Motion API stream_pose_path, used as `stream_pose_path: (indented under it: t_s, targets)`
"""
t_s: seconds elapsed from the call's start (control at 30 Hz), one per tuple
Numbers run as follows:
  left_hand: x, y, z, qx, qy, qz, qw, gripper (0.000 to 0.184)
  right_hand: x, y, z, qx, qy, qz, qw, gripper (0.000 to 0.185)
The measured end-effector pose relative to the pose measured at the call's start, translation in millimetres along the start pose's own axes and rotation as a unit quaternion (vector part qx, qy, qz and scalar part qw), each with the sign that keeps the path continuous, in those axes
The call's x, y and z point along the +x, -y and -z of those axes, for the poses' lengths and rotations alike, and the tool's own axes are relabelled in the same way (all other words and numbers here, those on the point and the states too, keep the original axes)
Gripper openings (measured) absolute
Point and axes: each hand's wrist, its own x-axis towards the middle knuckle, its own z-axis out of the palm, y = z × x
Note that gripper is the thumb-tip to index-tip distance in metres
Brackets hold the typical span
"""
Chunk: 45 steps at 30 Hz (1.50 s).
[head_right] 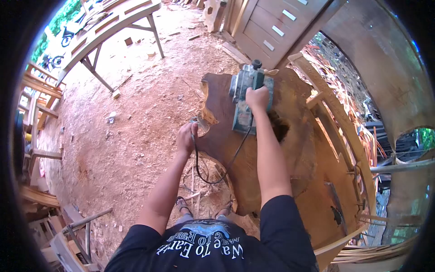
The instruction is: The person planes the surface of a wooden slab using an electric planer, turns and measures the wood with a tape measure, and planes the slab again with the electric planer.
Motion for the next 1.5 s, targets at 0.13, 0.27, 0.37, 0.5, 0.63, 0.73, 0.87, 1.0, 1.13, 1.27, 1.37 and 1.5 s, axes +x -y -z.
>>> stream_pose_path:
  t_s: [0.13,0.27,0.37,0.5,0.63,0.73,0.87,1.0,1.13,1.27,1.37,1.5]
  targets:
    - [0,-2,-2,0.040,0.001,0.025,0.999,0.048,44,14,2,0.036,0.053,0.032,0.997,0.030]
    - [-1,4,-6,0.036,-0.027,0.009,0.999,0.047,33,22,12,0.127,0.097,-0.006,0.987,0.051]
    - [3,21,-20,-0.107,-0.056,-0.050,0.991,0.047,-17,31,43,0.105,0.093,-0.044,0.989,0.062]
    - [-1,4,-6,-0.053,-0.032,0.022,0.998,0.052,-127,24,109,0.153,0.125,-0.080,0.977,0.052]
    - [-2,-1,1,-0.046,-0.043,0.017,0.998,0.056,-254,23,191,0.193,0.150,-0.154,0.957,0.042]
    - [-4,13,-8,-0.100,-0.060,-0.002,0.993,0.057,-352,22,248,0.188,0.146,-0.216,0.947,0.042]
    - [-7,27,-11,-0.180,-0.068,-0.028,0.981,0.057,-463,-1,313,0.170,0.144,-0.192,0.956,0.053]
    - [-7,22,-8,-0.149,-0.054,-0.063,0.985,0.055,-493,-12,335,0.172,0.135,-0.193,0.957,0.057]
    - [-8,19,-6,-0.188,-0.076,-0.027,0.979,0.056,-468,-8,323,0.153,0.145,-0.179,0.961,0.058]
    - [-7,14,-5,-0.159,-0.087,0.042,0.983,0.058,-420,-3,293,0.160,0.150,-0.187,0.958,0.054]
    - [-6,12,-8,-0.151,-0.113,0.011,0.982,0.060,-377,8,267,0.172,0.140,-0.188,0.957,0.053]
    - [-7,7,-6,-0.123,-0.098,0.032,0.987,0.059,-318,19,225,0.165,0.119,-0.177,0.963,0.053]
